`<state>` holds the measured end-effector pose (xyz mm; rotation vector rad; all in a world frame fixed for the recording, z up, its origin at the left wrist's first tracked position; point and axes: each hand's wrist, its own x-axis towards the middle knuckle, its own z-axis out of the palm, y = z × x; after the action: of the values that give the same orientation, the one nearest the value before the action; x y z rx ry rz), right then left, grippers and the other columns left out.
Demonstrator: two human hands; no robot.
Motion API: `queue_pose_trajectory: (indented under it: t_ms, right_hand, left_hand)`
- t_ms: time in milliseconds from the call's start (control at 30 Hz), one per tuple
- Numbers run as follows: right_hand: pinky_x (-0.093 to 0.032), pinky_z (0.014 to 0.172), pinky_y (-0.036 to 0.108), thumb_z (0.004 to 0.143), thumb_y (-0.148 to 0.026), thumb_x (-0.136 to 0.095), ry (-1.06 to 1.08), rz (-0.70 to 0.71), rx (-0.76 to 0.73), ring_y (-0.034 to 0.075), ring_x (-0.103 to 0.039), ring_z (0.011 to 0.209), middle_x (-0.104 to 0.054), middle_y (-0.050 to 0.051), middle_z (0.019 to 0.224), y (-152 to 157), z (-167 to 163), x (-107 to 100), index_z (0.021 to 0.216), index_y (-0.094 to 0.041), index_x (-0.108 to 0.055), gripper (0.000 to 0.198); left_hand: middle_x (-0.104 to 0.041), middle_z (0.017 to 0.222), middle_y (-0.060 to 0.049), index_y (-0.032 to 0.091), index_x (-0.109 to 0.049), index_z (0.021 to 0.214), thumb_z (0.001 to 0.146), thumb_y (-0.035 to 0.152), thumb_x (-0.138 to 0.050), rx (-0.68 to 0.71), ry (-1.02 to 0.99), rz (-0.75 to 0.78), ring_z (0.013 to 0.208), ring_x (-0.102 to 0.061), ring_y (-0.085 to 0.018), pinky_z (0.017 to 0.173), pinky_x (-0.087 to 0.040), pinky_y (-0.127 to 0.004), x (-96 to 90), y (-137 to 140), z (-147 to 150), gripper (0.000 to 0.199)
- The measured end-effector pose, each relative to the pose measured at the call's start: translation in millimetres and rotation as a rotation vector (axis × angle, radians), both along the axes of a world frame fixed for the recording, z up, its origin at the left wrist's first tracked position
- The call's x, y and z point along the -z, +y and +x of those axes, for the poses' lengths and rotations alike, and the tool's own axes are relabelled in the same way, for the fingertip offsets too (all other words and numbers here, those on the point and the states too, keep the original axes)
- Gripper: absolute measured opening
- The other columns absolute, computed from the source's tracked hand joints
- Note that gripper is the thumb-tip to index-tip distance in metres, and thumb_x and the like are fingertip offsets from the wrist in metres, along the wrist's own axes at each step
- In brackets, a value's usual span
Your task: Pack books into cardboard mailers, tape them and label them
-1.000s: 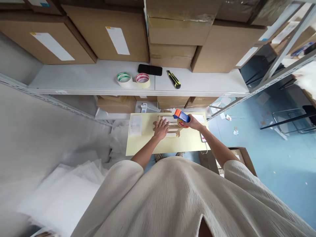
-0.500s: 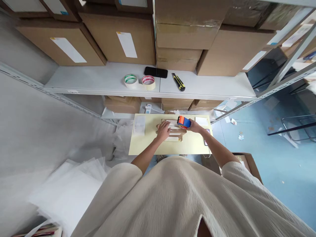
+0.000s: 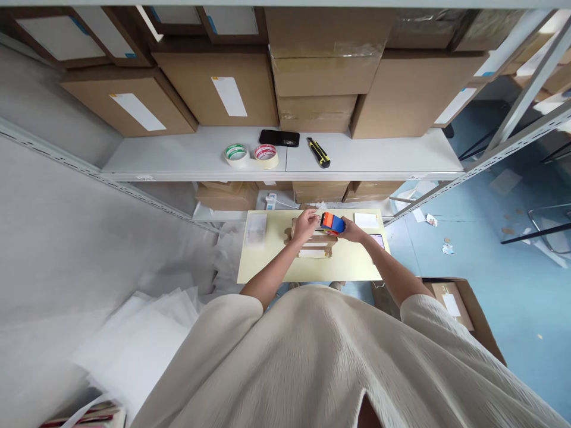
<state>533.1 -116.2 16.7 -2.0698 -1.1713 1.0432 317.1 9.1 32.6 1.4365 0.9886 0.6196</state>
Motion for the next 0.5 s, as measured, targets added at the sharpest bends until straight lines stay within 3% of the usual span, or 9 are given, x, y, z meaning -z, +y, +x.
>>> queue_pose_trajectory:
  t_ms: [200,500]
  right_hand:
    - [-0.056,0.069,0.038,0.066,-0.059,-0.099,0.042,-0.003,-0.035,0.026,-0.065,0.084,-0.070,0.002,0.094,-1.6,-0.8,1.1,0.102,-0.027,-0.057,0.064]
    - [-0.051,0.072,0.035,0.071,-0.054,-0.101,0.041,-0.007,-0.032,0.023,-0.061,0.087,-0.070,0.002,0.097,-5.2,-4.7,-4.7,0.106,-0.025,-0.056,0.064]
  left_hand:
    - [-0.085,0.111,-0.011,0.022,-0.076,0.124,0.093,0.026,-0.086,-0.018,0.009,-0.028,0.108,-0.081,-0.029,0.100,-0.062,-0.042,-3.3,-4.7,4.8,0.033]
    - [-0.085,0.101,-0.009,0.022,-0.075,0.114,0.082,0.026,-0.089,-0.103,-0.027,-0.203,0.098,-0.082,-0.027,0.094,-0.063,-0.040,1.6,-1.0,7.0,0.036]
